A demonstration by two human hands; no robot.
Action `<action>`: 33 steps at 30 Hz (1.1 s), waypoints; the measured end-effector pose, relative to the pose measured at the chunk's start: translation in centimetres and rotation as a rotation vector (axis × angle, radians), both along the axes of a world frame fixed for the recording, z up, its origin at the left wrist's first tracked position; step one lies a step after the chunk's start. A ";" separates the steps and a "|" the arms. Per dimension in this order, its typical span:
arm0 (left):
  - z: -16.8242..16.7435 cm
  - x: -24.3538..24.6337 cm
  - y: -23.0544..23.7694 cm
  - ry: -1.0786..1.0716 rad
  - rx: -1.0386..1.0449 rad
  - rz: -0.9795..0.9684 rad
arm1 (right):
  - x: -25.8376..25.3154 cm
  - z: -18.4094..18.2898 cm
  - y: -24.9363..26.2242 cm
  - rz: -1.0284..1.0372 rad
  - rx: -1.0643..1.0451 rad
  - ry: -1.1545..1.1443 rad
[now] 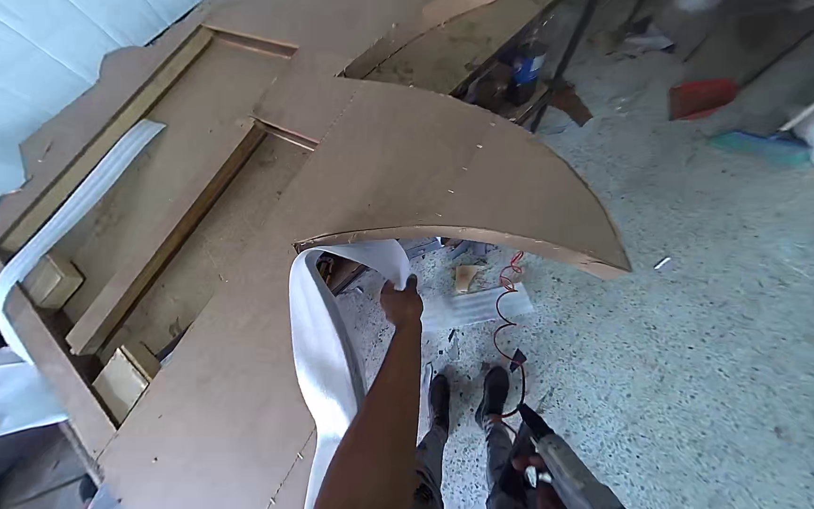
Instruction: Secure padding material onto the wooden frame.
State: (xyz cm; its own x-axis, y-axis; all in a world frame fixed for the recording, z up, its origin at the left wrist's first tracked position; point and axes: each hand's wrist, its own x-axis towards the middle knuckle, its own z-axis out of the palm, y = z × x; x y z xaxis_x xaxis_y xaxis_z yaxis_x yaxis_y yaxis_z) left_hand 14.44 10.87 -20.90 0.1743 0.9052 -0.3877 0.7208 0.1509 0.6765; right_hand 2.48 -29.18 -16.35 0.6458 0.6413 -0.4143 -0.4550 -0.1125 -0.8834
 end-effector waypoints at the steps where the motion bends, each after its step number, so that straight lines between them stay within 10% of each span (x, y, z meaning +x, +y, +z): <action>1: 0.5 0.5 0.6 0.020 -0.029 -0.032 | 1.1 -0.4 0.8 0.053 -0.059 -0.049; 7: 14.0 0.7 3.4 0.023 0.124 -0.607 | 9.2 -3.7 6.4 0.429 -0.110 -0.439; 13: 22.5 -3.0 10.6 0.508 0.809 -1.062 | 12.6 -3.5 14.3 0.517 0.068 -0.415; 20: 24.3 -3.4 19.2 0.266 0.822 -1.305 | 11.8 -6.1 26.5 0.513 0.189 -0.683; 33: 21.6 -7.5 23.4 0.026 0.993 -1.136 | 14.9 -5.9 42.6 0.442 0.398 -1.192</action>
State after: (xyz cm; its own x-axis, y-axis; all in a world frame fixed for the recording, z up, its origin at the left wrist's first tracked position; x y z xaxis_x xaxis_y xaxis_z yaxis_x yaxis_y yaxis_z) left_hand 6.96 34.32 0.72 0.9450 0.1861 0.2690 0.1494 -0.9772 0.1512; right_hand 17.42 13.41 -22.25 0.1880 0.8342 0.5184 0.6221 0.3073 -0.7201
